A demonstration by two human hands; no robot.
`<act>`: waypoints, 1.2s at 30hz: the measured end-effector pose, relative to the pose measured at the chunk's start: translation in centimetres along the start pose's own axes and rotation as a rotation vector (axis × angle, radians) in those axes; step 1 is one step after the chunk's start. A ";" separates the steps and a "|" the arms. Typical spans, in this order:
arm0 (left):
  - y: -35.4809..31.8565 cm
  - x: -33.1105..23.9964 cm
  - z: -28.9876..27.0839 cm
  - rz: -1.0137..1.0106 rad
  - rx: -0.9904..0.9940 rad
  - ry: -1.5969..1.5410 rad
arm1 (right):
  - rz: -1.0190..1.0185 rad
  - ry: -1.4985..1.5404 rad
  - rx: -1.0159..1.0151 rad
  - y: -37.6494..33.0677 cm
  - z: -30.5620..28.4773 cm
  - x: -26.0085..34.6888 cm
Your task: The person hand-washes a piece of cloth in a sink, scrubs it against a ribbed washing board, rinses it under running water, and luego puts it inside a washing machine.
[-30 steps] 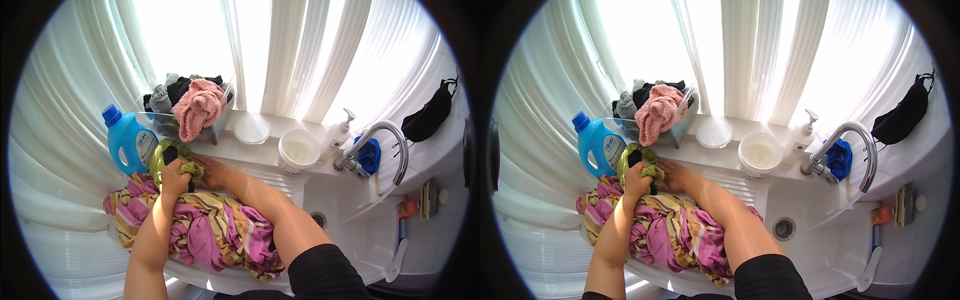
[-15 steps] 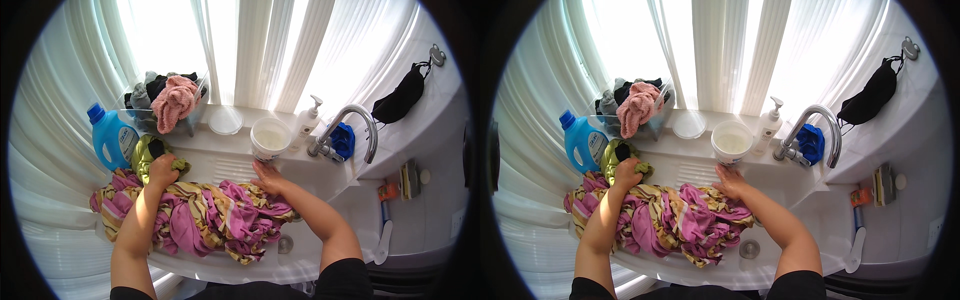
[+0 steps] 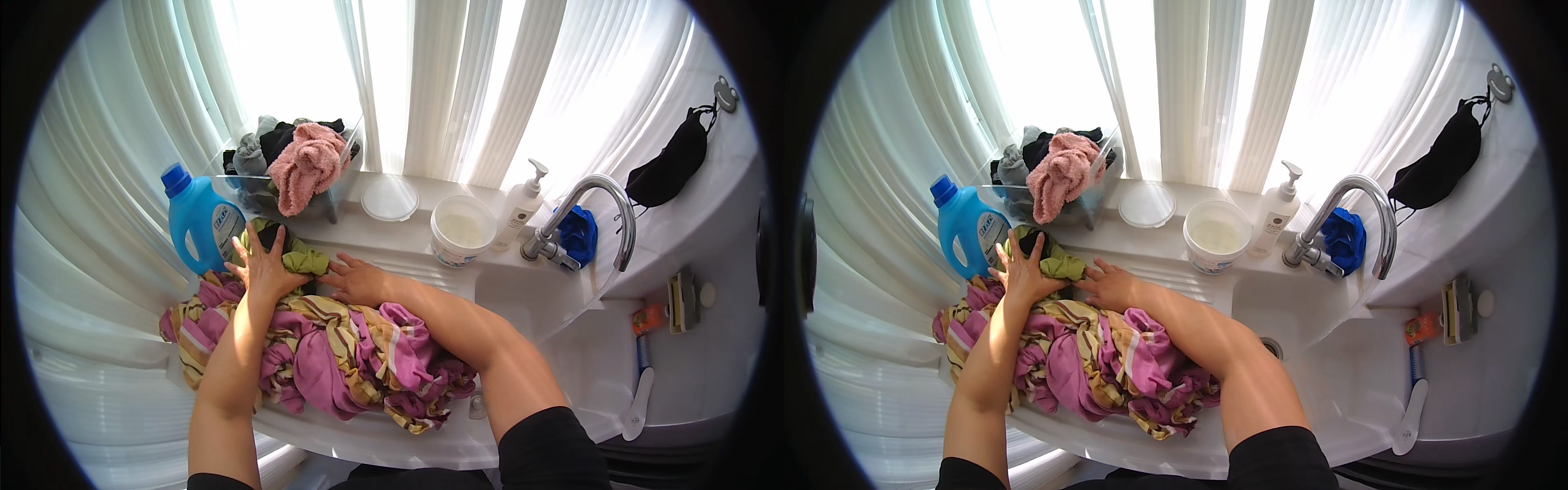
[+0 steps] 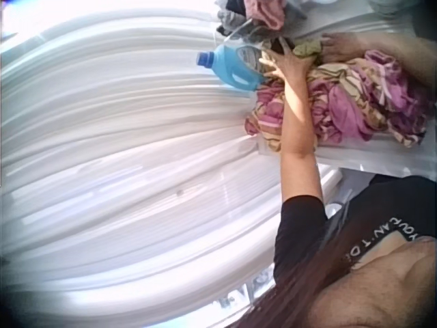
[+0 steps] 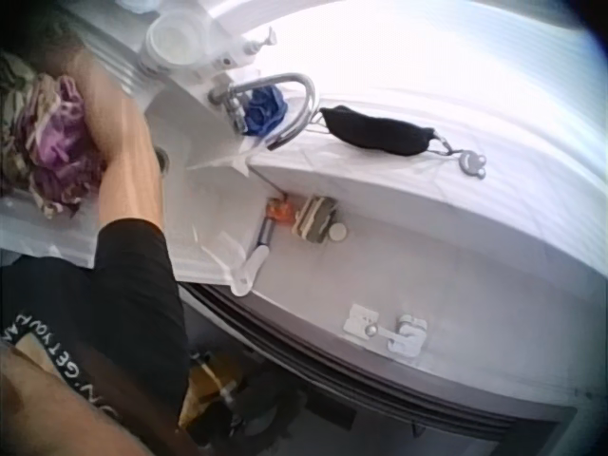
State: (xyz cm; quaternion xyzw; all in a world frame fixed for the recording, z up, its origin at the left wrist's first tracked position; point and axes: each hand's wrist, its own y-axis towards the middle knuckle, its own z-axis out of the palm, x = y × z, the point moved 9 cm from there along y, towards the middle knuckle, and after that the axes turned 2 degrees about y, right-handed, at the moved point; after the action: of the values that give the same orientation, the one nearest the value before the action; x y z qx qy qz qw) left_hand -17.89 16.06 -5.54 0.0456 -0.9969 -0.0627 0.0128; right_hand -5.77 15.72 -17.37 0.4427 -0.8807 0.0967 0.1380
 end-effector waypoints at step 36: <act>-1.5 -21.5 5.6 0.804 1.025 -0.929 | 0.704 1.993 -0.822 -18.8 -2.8 -3.5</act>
State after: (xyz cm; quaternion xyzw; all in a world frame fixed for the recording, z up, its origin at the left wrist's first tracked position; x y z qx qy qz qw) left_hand 3.49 17.21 -11.69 -0.3477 -0.7452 0.4001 -0.4045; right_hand 11.77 8.06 -15.00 -0.1827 -0.4189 0.1429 0.8779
